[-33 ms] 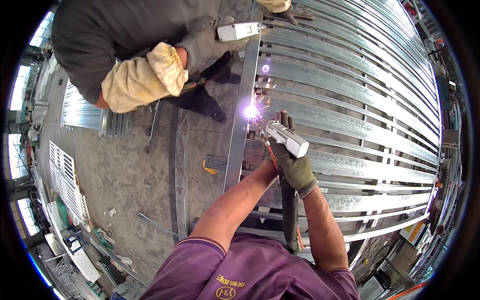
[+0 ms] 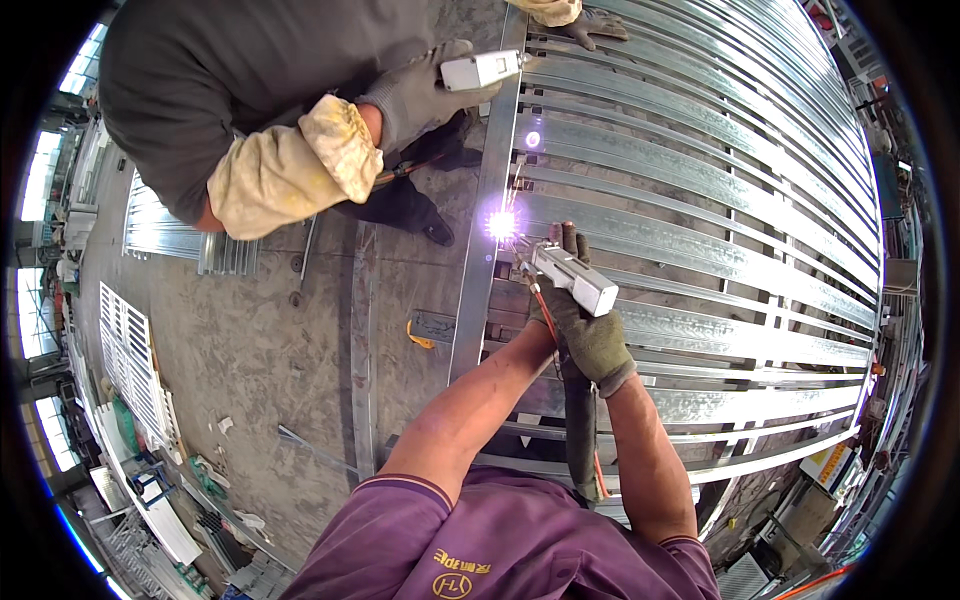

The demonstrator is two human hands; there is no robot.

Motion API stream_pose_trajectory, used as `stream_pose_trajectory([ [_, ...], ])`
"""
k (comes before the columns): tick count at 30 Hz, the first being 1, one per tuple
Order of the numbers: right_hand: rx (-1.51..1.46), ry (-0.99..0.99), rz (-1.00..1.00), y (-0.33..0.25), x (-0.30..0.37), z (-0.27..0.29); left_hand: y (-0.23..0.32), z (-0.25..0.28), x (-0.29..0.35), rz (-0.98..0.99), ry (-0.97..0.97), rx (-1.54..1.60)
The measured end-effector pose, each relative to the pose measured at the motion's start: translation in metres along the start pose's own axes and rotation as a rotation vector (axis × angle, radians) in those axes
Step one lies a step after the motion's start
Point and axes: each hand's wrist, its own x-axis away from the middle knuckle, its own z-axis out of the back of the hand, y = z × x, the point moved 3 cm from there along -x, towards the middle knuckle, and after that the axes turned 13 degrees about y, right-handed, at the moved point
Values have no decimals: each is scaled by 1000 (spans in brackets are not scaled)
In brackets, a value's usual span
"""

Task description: The person welds metal bars onto a large metal frame using a handheld welding gun. They move along the frame, positioning and welding multiple bars in sequence while another worker assists nearby.

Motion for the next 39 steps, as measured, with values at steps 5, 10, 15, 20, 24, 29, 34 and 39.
stream_pose_trajectory([
  [5, -22, -2, 88, -10, 2, 0, 1, 7, -2, -72, -13, -139],
  [10, -30, -20, 55, -10, 4, 0, -1, 2, -2, -110, -38, -225],
  [15, 5, -8, 62, -5, 4, 0, -2, 8, -6, -90, 5, -104],
  [20, 74, -26, 23, -13, 10, 4, 1, 22, -8, -50, 12, 17],
  [24, 26, -54, -14, -26, 38, 17, 2, 39, -10, 14, 52, 219],
  [29, 91, 64, 107, -31, 69, 19, -1, 48, -19, 49, -145, 154],
  [34, 108, 112, 143, -26, 89, 29, -1, 52, -18, 26, -212, 44],
  [39, 29, 102, 49, -20, 107, 47, -2, 40, -13, 10, -259, -29],
])
